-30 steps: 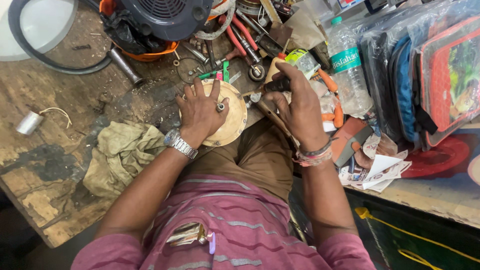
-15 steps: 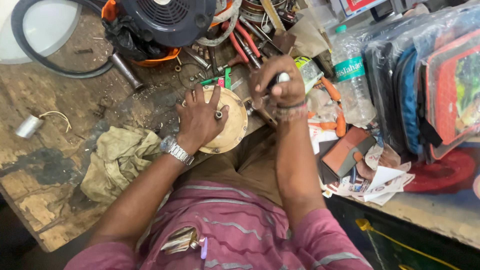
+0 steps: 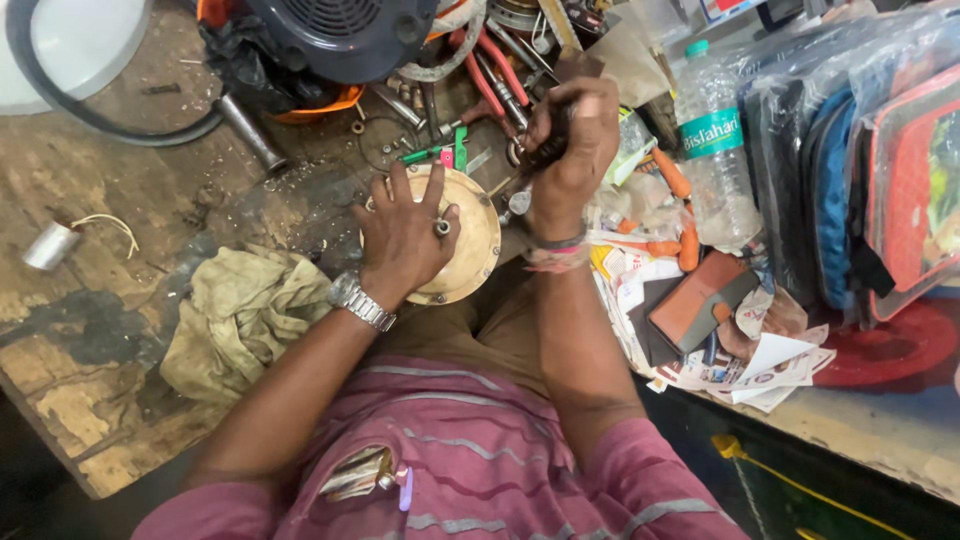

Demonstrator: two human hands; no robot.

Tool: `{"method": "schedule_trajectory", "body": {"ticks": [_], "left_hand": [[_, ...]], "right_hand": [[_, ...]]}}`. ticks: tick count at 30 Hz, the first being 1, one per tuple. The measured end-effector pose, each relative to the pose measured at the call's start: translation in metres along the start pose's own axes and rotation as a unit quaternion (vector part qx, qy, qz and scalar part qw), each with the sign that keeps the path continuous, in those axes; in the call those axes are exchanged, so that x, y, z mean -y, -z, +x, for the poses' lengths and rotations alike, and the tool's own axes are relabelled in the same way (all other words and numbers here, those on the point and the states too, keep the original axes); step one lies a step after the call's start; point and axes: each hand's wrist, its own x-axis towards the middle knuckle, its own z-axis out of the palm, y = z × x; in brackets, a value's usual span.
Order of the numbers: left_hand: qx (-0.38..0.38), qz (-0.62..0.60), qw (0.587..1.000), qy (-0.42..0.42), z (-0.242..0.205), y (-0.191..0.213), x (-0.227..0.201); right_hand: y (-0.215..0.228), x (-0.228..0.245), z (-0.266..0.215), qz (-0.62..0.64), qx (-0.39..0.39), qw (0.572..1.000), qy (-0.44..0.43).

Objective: The person assembles a beige plastic fan housing by inserting a metal rod into the central hub, tapping it with a hammer, and securing it with a nut. They repeatedly adjust the rod and tighten the nut while holding the housing on their lap.

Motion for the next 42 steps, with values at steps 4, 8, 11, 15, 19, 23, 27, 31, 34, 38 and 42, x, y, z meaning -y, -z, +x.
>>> {"method": "schedule_trajectory", "body": {"ticks": [4, 8, 11, 15, 19, 23, 27, 31, 34, 38, 42], "left_hand": [[0.01, 0.0, 1.0, 0.0, -0.001, 0.0, 0.001], [0.019, -0.006, 1.0, 0.001, 0.001, 0.001, 0.0], [0.005, -0.007, 1.0, 0.003, 0.002, -0.001, 0.001], [0.014, -0.014, 1.0, 0.012, -0.003, -0.004, 0.003], [0.024, -0.011, 0.999, 0.027, 0.002, 0.0, -0.002], [-0.021, -0.126, 0.992, 0.003, -0.002, 0.023, 0.01], [-0.132, -0.169, 0.977, -0.005, -0.016, 0.069, 0.057], [-0.164, -0.14, 0.975, 0.061, -0.034, 0.111, 0.111], [-0.159, -0.118, 0.976, 0.093, -0.025, 0.121, 0.124], [-0.14, -0.119, 0.979, 0.09, -0.017, 0.114, 0.125], [-0.14, -0.127, 0.979, 0.08, -0.034, 0.112, 0.131]], "right_hand": [[0.021, 0.014, 0.038, 0.044, 0.354, 0.934, -0.035], [0.031, 0.003, 0.052, 0.173, 0.453, 0.871, -0.084], [0.032, -0.007, 0.031, 0.143, 0.252, 0.954, -0.082], [0.021, -0.017, -0.007, -0.003, -0.074, 0.997, 0.038], [0.004, -0.02, -0.014, -0.062, -0.145, 0.985, 0.072], [0.002, -0.016, -0.027, -0.135, -0.04, 0.987, 0.08], [0.016, -0.013, -0.028, -0.1, 0.018, 0.993, 0.064], [0.023, -0.015, -0.023, -0.069, -0.004, 0.996, 0.05], [0.02, -0.015, -0.022, -0.054, -0.013, 0.997, 0.045], [0.025, -0.014, -0.024, -0.083, 0.001, 0.995, 0.046], [0.024, -0.012, -0.024, -0.092, 0.038, 0.995, 0.031]]}}
